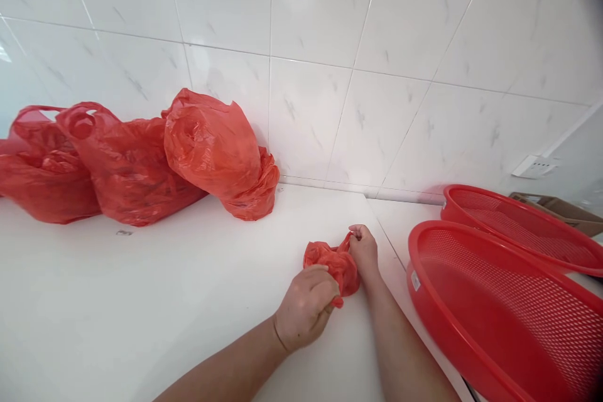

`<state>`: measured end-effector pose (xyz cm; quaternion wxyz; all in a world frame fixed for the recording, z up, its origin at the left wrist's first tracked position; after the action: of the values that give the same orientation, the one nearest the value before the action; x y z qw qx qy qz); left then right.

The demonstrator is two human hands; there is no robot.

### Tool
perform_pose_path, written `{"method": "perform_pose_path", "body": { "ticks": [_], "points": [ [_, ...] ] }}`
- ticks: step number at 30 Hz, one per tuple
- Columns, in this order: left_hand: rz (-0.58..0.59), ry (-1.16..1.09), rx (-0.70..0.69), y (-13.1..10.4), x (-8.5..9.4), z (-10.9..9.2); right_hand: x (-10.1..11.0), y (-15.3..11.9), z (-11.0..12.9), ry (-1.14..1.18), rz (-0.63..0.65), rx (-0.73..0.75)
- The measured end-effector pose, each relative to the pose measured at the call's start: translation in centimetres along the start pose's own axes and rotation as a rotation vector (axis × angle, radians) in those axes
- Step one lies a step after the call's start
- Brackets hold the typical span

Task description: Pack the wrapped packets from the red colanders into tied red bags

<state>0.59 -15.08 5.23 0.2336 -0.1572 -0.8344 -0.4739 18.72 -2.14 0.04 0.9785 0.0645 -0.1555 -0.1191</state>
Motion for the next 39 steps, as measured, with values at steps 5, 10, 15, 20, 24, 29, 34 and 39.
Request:
{"method": "perform_pose_path", "body": {
  "ticks": [5, 10, 15, 20, 24, 29, 34, 39],
  "points": [
    [0.098, 0.166, -0.012, 0.1, -0.6, -0.6, -0.8, 0.0, 0.0, -0.076, 0.03, 0.013],
    [0.1, 0.34, 0.031, -0.1, -0.8, 0.7, -0.8, -0.3, 0.2, -0.082, 0.084, 0.038],
    [0.147, 0.448, 0.113, 0.3, -0.9, 1.1, -0.4, -0.7, 0.9, -0.037, 0.084, 0.082],
    [0.301, 0.456, 0.249, -0.3, -1.6, 2.7, -0.4, -0.7, 1.0, -0.083, 0.063, 0.082],
    [0.348, 0.357, 0.319, -0.9, -1.7, 4.3, -0.5, -0.7, 0.7, -0.103, 0.069, 0.056],
    [0.263, 0.38, 0.448, -1.9, 1.7, 5.3, -0.3, -0.1, -0.3, -0.108, 0.075, -0.031],
    [0.166, 0.448, 0.61, -5.3, 8.5, 5.5, -0.4, 0.2, -0.6, -0.206, 0.115, -0.091],
    [0.064, 0.605, 0.803, -11.1, 17.3, 6.1, -0.8, 0.1, -0.2, -0.323, 0.148, -0.067]
  ]
}}
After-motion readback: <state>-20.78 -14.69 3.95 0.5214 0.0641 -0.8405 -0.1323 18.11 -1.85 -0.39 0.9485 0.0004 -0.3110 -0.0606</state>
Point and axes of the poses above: each hand's wrist, its own y-axis towards the middle knuckle, its own x-axis out of the back of the hand, z = x × y, the point moved 4 cm from there along y, towards the middle knuckle, and after that the axes turned 6 degrees about z, right-handed, at the moved point
